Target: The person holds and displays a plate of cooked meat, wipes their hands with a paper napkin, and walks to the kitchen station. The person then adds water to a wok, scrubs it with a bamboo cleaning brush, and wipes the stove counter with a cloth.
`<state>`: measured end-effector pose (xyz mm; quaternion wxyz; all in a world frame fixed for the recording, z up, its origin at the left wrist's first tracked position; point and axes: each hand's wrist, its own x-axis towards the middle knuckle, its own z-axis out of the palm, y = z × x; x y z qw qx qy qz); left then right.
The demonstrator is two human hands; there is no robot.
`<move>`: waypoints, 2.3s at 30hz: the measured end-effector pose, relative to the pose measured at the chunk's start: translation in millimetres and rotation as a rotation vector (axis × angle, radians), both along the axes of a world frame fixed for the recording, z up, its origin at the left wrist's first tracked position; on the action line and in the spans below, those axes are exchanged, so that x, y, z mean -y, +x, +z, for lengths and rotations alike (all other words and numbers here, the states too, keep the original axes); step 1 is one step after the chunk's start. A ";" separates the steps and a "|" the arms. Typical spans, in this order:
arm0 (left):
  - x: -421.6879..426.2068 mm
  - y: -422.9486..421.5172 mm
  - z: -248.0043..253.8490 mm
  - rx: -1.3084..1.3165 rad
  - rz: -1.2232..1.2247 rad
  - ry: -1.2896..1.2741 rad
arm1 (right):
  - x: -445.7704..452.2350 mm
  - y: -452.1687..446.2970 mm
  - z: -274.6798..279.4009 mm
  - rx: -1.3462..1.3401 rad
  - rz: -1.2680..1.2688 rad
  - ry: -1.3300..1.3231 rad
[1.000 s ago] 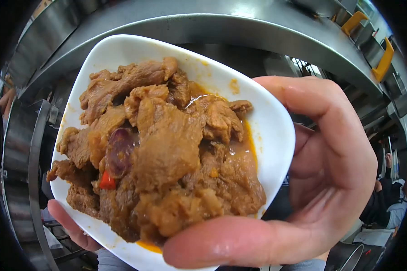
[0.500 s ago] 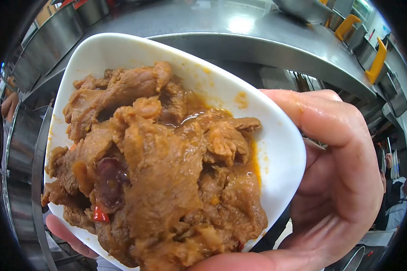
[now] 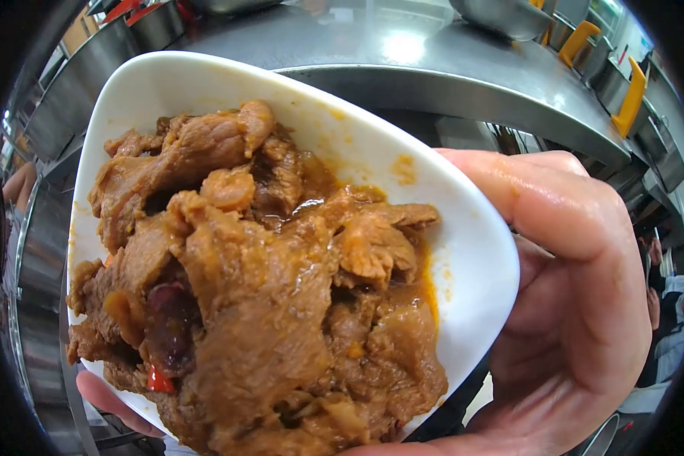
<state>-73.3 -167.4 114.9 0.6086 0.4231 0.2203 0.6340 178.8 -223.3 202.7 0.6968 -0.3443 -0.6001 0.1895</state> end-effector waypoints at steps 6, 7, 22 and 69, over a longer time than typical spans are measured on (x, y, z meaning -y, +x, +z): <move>0.3 0.4 -0.8 -0.003 -0.008 0.001 | 3.1 -0.3 -1.7 -0.003 -0.077 0.011; 0.1 0.8 -1.1 -0.003 -0.008 0.001 | 4.0 -0.2 -1.6 -0.013 -0.102 0.013; 1.6 2.5 -4.2 -0.007 -0.023 0.006 | -3.9 23.3 -1.3 0.260 -0.014 0.131; -235.6 179.5 -139.8 -0.346 -0.370 -0.301 | -232.5 185.9 -199.0 0.191 -0.235 -1.148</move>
